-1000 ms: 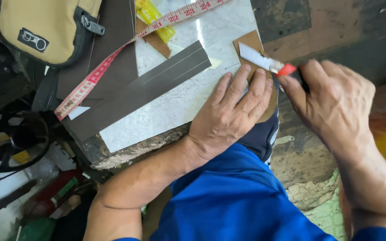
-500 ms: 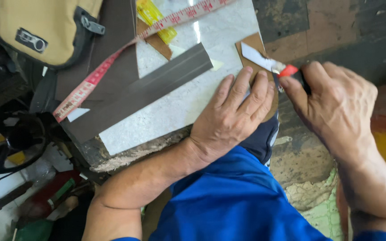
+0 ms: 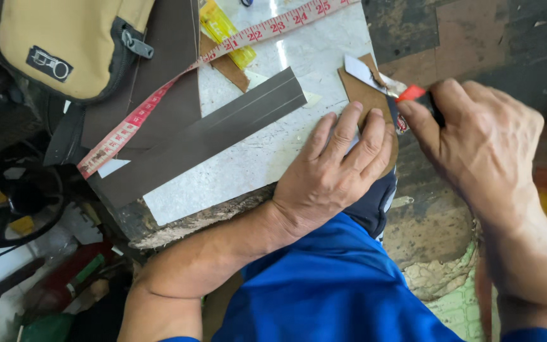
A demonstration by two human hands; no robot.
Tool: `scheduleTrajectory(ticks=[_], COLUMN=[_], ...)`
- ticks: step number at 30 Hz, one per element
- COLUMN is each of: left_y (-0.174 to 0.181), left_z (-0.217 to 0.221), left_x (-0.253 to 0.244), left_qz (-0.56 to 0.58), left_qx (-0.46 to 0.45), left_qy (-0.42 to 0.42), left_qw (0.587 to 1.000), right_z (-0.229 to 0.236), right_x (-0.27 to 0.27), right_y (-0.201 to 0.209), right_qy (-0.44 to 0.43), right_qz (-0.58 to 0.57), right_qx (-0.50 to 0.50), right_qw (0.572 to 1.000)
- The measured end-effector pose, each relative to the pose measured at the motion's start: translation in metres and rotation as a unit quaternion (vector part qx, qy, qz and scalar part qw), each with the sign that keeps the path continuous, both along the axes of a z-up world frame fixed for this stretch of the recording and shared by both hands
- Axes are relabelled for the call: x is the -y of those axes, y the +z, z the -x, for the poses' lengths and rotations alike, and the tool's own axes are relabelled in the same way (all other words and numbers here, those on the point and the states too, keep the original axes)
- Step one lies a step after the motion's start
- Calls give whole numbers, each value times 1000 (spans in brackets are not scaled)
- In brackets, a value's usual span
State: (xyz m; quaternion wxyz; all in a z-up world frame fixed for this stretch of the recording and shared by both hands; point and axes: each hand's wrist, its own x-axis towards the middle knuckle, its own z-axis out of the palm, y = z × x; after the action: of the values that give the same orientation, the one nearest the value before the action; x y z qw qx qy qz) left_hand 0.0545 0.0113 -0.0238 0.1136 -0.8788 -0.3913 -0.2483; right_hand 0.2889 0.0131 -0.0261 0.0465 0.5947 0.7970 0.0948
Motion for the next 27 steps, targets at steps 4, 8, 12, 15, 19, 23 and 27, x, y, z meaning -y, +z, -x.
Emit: scheduleTrajectory(ticks=[4,8,12,15,19,23,27], left_y=[1,0,0,0,-3,-4,-1], left_z=[1,0,0,0,-2,1,-1], left_x=[0,1,2,3,6,8,9], left_qz=[6,-7,-4,5,-25,-26,6], left_qx=[-16,-9,3,-8,-11,-42,-95], left_qy=[-3,-1,-6,-16,-5,7,59], left_qw=[1000,1000,1000,1000,1000,999,994], right_z=[5,4,3,9,8,5,0], right_x=[-14,-16,-15,-25,-40,-43,-25], right_y=[-5,-4,-9,-3,-10,-16,1], right_qy=[10,23,18,17,25,2,-136], right_qz=[-4,-25,-32,-15,-51,-31,125], right_qx=[-12,-17,-17,-12,-10,-71,-365], right_qw=[1000,999,999,1000,998,997,912])
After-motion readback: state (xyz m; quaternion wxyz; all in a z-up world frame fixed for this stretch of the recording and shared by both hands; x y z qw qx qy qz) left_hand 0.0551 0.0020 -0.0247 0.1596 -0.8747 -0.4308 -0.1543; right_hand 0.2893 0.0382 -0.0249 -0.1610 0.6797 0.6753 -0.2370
